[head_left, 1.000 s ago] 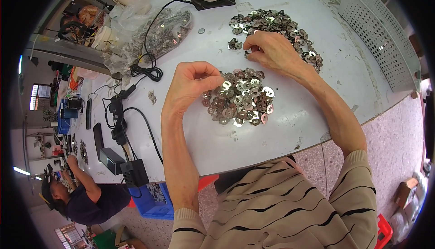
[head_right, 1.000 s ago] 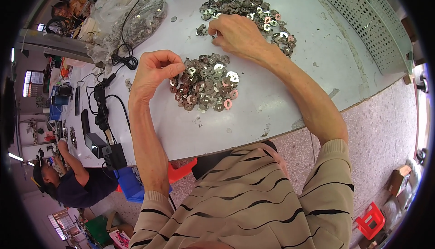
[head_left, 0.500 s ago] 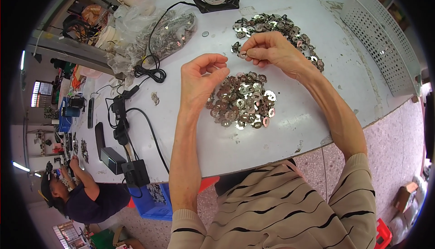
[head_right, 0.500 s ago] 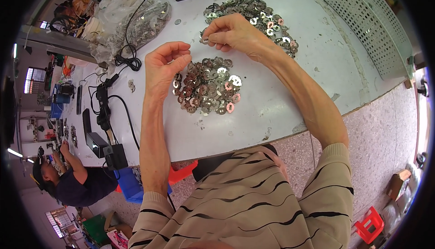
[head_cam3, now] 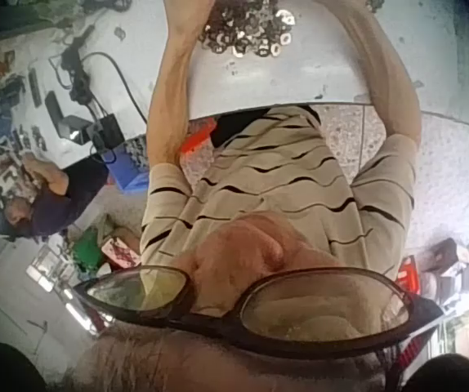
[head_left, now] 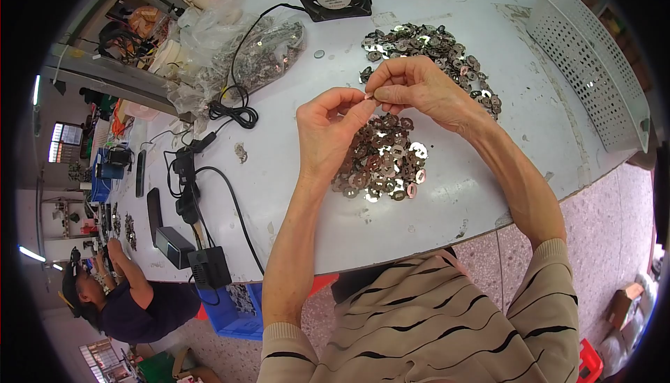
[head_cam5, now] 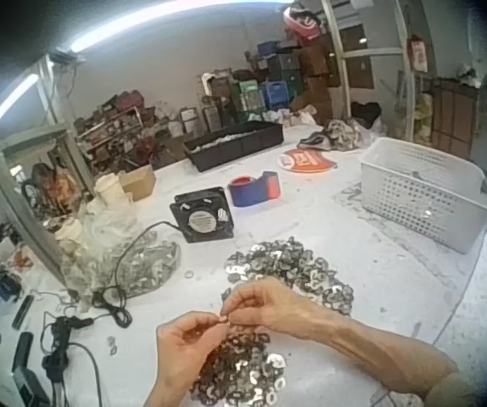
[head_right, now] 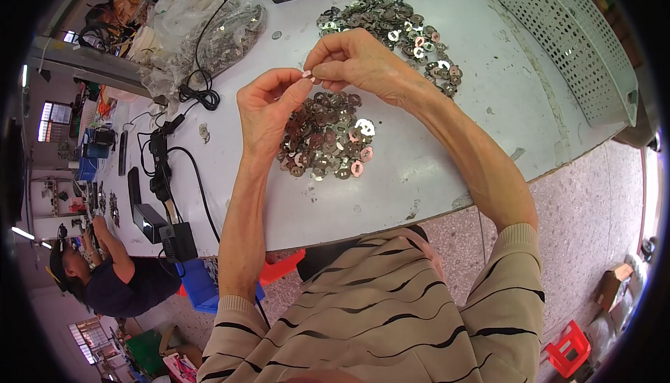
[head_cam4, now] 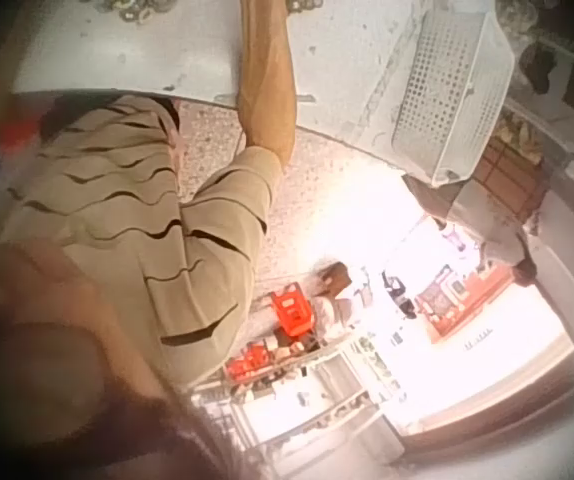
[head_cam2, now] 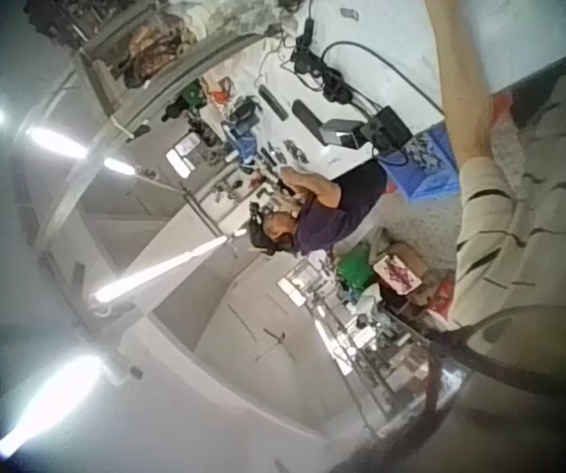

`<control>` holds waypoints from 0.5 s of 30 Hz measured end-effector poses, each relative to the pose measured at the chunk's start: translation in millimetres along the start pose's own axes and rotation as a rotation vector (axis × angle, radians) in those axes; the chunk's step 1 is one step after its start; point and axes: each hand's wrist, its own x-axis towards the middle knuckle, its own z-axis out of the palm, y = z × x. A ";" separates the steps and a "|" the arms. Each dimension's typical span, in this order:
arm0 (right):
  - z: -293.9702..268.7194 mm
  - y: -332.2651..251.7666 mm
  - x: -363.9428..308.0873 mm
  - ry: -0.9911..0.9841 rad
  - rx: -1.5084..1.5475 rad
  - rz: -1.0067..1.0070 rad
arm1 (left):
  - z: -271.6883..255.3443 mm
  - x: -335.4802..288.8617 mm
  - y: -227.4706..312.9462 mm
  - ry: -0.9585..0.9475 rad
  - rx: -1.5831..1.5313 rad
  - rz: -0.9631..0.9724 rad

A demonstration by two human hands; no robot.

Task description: The person sorts and inspects small stamped metal components, including washers and clips, by hand on a workbench.

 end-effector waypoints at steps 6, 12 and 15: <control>1.8 -4.2 -3.3 -0.067 0.094 -0.078 | -8.6 4.0 -1.1 -0.015 -0.085 -0.025; 2.5 -6.2 -4.5 -0.073 0.056 -0.083 | -11.3 5.1 0.1 -0.043 -0.102 -0.052; 0.8 -5.2 -2.9 -0.073 0.064 -0.095 | -17.1 5.6 2.3 -0.068 -0.138 -0.054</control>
